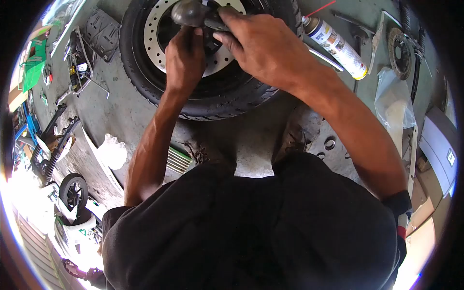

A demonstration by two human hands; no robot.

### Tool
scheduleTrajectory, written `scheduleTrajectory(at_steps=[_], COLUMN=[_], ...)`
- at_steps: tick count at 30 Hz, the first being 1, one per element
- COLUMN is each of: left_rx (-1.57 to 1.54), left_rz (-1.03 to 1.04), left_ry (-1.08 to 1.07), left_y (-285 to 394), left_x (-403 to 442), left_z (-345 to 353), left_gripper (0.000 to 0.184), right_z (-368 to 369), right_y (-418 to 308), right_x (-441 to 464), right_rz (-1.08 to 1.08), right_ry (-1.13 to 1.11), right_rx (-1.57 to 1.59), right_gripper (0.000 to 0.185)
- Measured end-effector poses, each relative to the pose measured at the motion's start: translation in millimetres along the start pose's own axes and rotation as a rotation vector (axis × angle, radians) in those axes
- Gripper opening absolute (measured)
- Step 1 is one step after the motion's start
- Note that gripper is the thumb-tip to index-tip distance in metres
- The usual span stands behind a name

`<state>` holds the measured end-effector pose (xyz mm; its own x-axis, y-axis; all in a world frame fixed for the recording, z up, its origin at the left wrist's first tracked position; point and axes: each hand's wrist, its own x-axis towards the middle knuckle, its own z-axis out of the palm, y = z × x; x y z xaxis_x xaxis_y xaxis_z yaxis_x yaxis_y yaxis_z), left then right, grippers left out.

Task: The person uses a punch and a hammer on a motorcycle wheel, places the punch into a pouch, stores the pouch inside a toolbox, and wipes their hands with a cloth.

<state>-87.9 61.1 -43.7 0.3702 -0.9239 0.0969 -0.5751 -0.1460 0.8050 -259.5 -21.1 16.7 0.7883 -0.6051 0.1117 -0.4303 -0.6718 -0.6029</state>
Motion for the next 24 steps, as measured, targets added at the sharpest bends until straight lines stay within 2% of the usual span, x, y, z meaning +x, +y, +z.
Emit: scheduleTrajectory(at_steps=[3, 5, 6, 9, 12, 15, 16, 19, 22, 24], left_rx=[-0.028, -0.026, -0.021, -0.034, -0.033, -0.028, -0.056, -0.009, -0.011, -0.013], left_rz=[0.023, 0.105, 0.061, -0.024, -0.054, 0.062, 0.039, 0.039, 0.014, 0.075], left_ry=[0.020, 0.059, 0.016, -0.054, -0.096, -0.086, -0.090, -0.115, -0.169, -0.158], left_y=[-2, -8, -8, -9, -14, -18, -18, -16, -17, -20], left_x=[1, 1, -1, 8, 12, 9, 8, 8, 10, 12], left_z=[0, 2, -1, -8, -12, -13, -12, -14, -17, -17], left_gripper=[0.019, 0.019, 0.019, 0.019, 0.019, 0.018, 0.016, 0.016, 0.015, 0.015], right_z=[-2, -9, -14, 1, 2, -11, -15, -13, -3, -5], right_y=[1, -11, -15, -4, 2, -10, -15, -20, -12, -9], right_x=[-1, -4, -4, -3, -1, -8, -9, -4, -5, -1], right_rz=[-0.103, -0.015, 0.030, 0.009, 0.012, 0.150, 0.229, 0.029, 0.059, 0.113], right_ry=[0.132, 0.090, 0.074, 0.090, 0.084, 0.030, 0.037, 0.212, 0.039, -0.007], right_rx=[-0.064, 0.056, 0.108, -0.008, 0.028, 0.137, 0.177, 0.181, -0.053, 0.024], right_gripper=[0.046, 0.046, 0.046, 0.034, 0.034, 0.045, 0.045, 0.044, 0.042, 0.042])
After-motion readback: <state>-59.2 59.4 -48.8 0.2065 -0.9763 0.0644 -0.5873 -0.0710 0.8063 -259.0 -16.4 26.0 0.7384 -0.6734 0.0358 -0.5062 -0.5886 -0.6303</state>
